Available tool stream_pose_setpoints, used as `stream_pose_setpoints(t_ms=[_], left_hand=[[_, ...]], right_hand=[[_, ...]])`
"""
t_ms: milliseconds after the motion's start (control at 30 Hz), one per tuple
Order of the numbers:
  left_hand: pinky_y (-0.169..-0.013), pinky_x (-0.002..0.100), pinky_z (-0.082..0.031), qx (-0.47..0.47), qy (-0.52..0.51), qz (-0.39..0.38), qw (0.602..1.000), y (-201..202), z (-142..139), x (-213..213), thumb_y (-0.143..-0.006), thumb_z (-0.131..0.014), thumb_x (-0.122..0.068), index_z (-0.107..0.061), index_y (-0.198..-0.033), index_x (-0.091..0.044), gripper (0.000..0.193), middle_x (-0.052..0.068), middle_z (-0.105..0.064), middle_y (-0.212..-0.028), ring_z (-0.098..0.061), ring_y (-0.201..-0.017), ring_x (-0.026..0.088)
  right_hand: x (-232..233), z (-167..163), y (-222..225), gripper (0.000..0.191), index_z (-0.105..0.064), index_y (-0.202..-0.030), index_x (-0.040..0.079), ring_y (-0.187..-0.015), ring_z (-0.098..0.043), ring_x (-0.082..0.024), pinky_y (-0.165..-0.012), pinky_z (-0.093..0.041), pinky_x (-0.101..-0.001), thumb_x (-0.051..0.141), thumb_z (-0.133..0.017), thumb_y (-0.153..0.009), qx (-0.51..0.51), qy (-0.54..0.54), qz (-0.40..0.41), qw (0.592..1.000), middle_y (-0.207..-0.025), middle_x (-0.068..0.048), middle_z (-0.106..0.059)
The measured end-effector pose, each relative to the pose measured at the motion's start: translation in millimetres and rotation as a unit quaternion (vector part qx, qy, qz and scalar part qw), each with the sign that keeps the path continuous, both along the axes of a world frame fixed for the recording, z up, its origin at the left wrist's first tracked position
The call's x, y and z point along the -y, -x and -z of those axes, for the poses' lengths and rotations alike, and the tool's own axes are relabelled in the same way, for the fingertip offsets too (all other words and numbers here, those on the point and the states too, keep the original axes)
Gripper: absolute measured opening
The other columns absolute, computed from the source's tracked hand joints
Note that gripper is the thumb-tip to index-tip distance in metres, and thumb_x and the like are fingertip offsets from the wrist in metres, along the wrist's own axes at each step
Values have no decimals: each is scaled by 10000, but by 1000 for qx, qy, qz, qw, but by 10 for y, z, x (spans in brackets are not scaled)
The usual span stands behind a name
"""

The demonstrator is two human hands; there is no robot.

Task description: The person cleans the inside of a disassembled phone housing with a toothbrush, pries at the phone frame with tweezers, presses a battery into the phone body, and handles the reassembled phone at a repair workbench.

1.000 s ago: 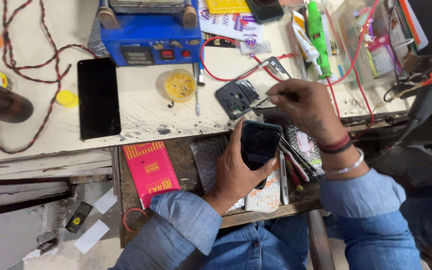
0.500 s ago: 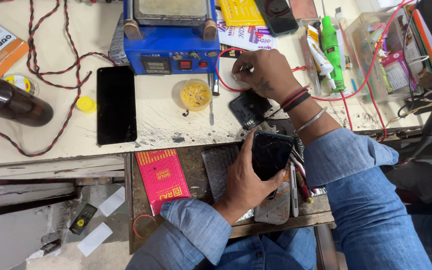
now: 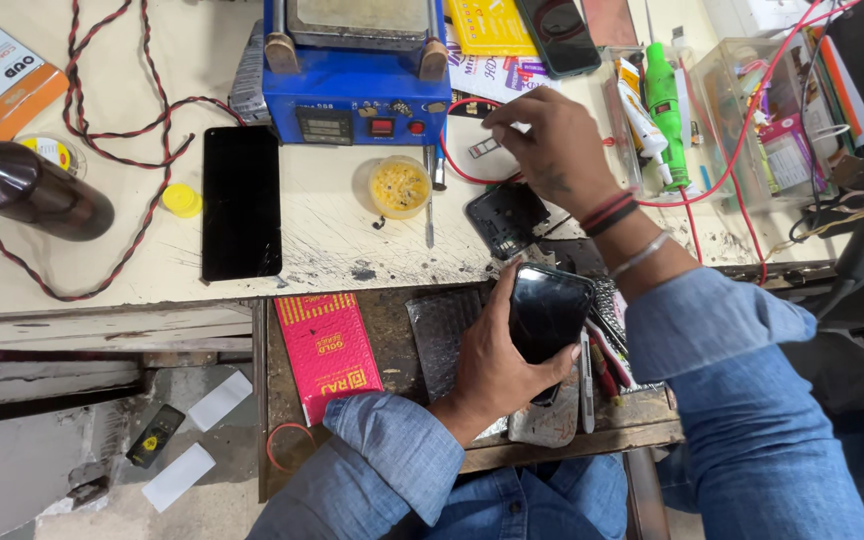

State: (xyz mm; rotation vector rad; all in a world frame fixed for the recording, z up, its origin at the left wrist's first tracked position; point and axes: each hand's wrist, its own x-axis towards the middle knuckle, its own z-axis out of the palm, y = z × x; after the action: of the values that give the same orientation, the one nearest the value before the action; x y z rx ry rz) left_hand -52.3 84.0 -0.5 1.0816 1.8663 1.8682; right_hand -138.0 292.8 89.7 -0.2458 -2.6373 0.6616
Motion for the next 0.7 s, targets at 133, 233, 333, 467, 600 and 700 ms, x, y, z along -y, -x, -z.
stream_pose_setpoints(t_ms=[133, 233, 333, 467, 600, 700], left_hand=[[-1118, 389, -542, 144, -113, 135, 974, -20, 49, 13, -834, -840, -353, -260, -1629, 16, 1051, 189, -619, -1399, -658, -1283, 264], [-1189, 357, -447, 228, -145, 230, 935, -27, 135, -14, -858, -832, -371, -298, -1631, 22, 1018, 147, -562, -1468, -555, -1371, 211], [-1159, 344, -416, 326, -97, 296, 893, -62, 260, -81, -854, -815, -382, -331, -1616, 11, 984, 121, -542, -1451, -520, -1344, 193], [-1166, 322, -386, 387, -74, 330, 858, -90, 422, -180, -915, -772, -363, -367, -1587, 11, 870, 105, -534, -1469, -505, -1353, 168], [-1109, 325, -430, 413, -35, 347, 841, -69, 462, -196, -936, -736, -412, -432, -1552, 17, 810, 121, -588, -1405, -550, -1272, 174], [-1101, 319, -432, 417, -25, 351, 838, -60, 408, -165, -932, -729, -439, -449, -1536, 6, 800, 114, -596, -1382, -550, -1271, 178]], right_hand=[[35, -206, -548, 154, -758, -1138, 83, -714, -609, -142, -657, -494, -287, 91, -759, -984, -20, 26, 9, 999, -1005, -65, -658], [225, -331, -1163, 201, -712, -1176, 27, -884, -599, -112, -761, -500, -251, 46, -726, -977, -38, 155, 14, 987, -1101, -75, -617], [509, -385, -1747, 182, -687, -1140, -1, -1020, -662, -187, -892, -529, -261, 15, -729, -964, -83, 88, 10, 993, -1137, -101, -672], [832, -331, -2248, 193, -694, -1045, 34, -988, -713, -237, -881, -576, -320, -7, -740, -861, -90, 12, -48, 995, -1058, -106, -695], [923, -180, -2345, 236, -701, -1022, 29, -1011, -722, -321, -889, -617, -431, 44, -785, -802, -105, -56, -237, 964, -1043, -127, -687], [1008, -84, -2361, 215, -710, -1012, 36, -1010, -731, -332, -880, -608, -431, 60, -803, -819, -84, -88, -287, 950, -1099, -160, -708]])
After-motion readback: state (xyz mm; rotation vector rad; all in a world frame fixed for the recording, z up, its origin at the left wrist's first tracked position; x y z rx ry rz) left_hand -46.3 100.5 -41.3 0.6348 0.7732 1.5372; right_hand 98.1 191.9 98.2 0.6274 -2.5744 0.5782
